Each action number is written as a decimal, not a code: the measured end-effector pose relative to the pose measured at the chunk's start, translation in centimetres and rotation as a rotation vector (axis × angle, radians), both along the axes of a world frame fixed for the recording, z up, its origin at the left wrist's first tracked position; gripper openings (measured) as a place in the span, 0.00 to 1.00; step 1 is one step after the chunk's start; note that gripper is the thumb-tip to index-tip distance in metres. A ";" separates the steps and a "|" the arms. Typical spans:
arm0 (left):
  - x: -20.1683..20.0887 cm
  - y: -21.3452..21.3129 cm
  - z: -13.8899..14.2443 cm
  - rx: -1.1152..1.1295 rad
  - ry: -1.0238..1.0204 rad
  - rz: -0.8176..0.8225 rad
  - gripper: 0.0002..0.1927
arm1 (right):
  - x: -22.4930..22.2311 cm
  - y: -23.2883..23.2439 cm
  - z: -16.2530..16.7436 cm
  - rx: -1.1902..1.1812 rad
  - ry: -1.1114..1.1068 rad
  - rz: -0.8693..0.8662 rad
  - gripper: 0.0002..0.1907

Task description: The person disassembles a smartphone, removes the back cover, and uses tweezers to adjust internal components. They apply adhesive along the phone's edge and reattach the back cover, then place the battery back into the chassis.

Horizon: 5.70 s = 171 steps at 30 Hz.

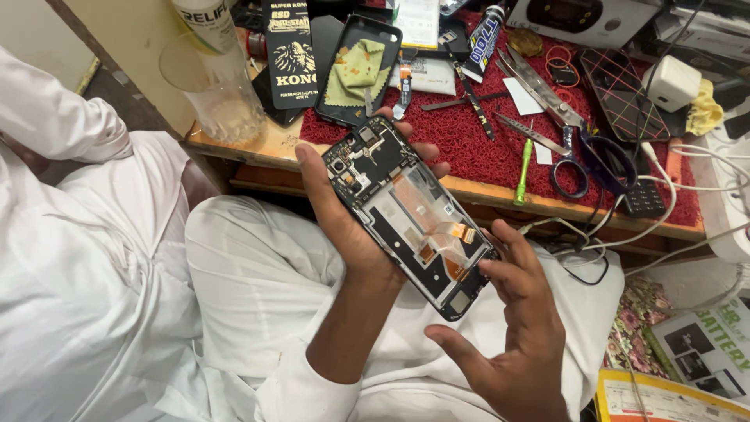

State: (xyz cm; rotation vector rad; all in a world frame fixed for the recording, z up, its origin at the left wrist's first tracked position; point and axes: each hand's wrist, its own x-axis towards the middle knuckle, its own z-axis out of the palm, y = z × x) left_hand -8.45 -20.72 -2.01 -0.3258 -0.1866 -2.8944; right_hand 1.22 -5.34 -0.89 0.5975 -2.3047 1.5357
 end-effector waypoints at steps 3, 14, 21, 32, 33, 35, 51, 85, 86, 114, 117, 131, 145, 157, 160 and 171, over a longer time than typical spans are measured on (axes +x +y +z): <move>0.3 0.3 0.1 -0.094 -0.027 0.098 0.43 | -0.6 0.3 -0.4 -0.080 -0.068 0.054 0.38; 1.8 1.1 0.2 -0.032 0.102 0.088 0.47 | -0.7 1.6 -0.6 -0.307 -0.122 0.130 0.37; 3.3 1.0 1.2 -0.170 0.095 0.096 0.47 | -0.6 2.3 -0.3 -0.433 -0.112 0.177 0.36; 4.4 3.0 1.7 0.041 0.121 -0.087 0.47 | 0.2 1.1 0.0 -0.279 -0.003 0.060 0.39; 4.3 3.0 1.4 0.040 0.085 -0.100 0.48 | 0.2 0.9 0.1 -0.250 -0.002 0.040 0.39; 4.1 2.9 1.0 0.078 0.072 -0.124 0.47 | 0.3 0.7 0.3 -0.204 -0.016 0.020 0.39; 3.0 1.1 -0.1 0.078 -0.057 -0.418 0.55 | -1.0 1.2 2.1 0.148 0.157 0.015 0.25; -1.5 -5.0 -3.5 -0.011 0.036 0.006 0.26 | -30.9 6.3 5.4 0.700 -0.003 -0.091 0.16; -1.4 -4.8 -3.4 -0.011 0.004 -0.008 0.27 | -33.0 6.1 4.2 0.841 -0.007 -0.099 0.20; -1.7 -4.7 -4.3 -0.120 -0.067 -0.037 0.26 | -37.2 3.9 1.9 1.014 -0.314 -0.357 0.19; -1.7 -4.8 -4.3 -0.157 -0.092 -0.016 0.26 | -37.8 3.5 1.9 0.949 -0.375 -0.362 0.18; -1.3 -9.9 -5.0 -0.121 -0.016 0.147 0.26 | -39.9 6.6 0.7 0.867 -0.297 -0.265 0.18; -0.4 -10.2 -4.3 -0.220 -0.012 0.187 0.29 | -32.4 -4.3 3.3 0.881 -0.141 0.176 0.12; 3.2 -8.3 -1.8 -0.629 0.144 0.206 0.29 | -28.9 -14.0 -0.9 0.824 -0.254 -0.061 0.12; 3.5 -7.9 -1.3 -0.622 0.138 0.144 0.29 | -29.1 -13.3 -0.2 0.592 -0.225 -0.047 0.09; 6.5 -6.6 0.8 -0.682 0.237 -0.011 0.31 | -8.0 -4.3 9.7 -0.130 0.040 0.157 0.06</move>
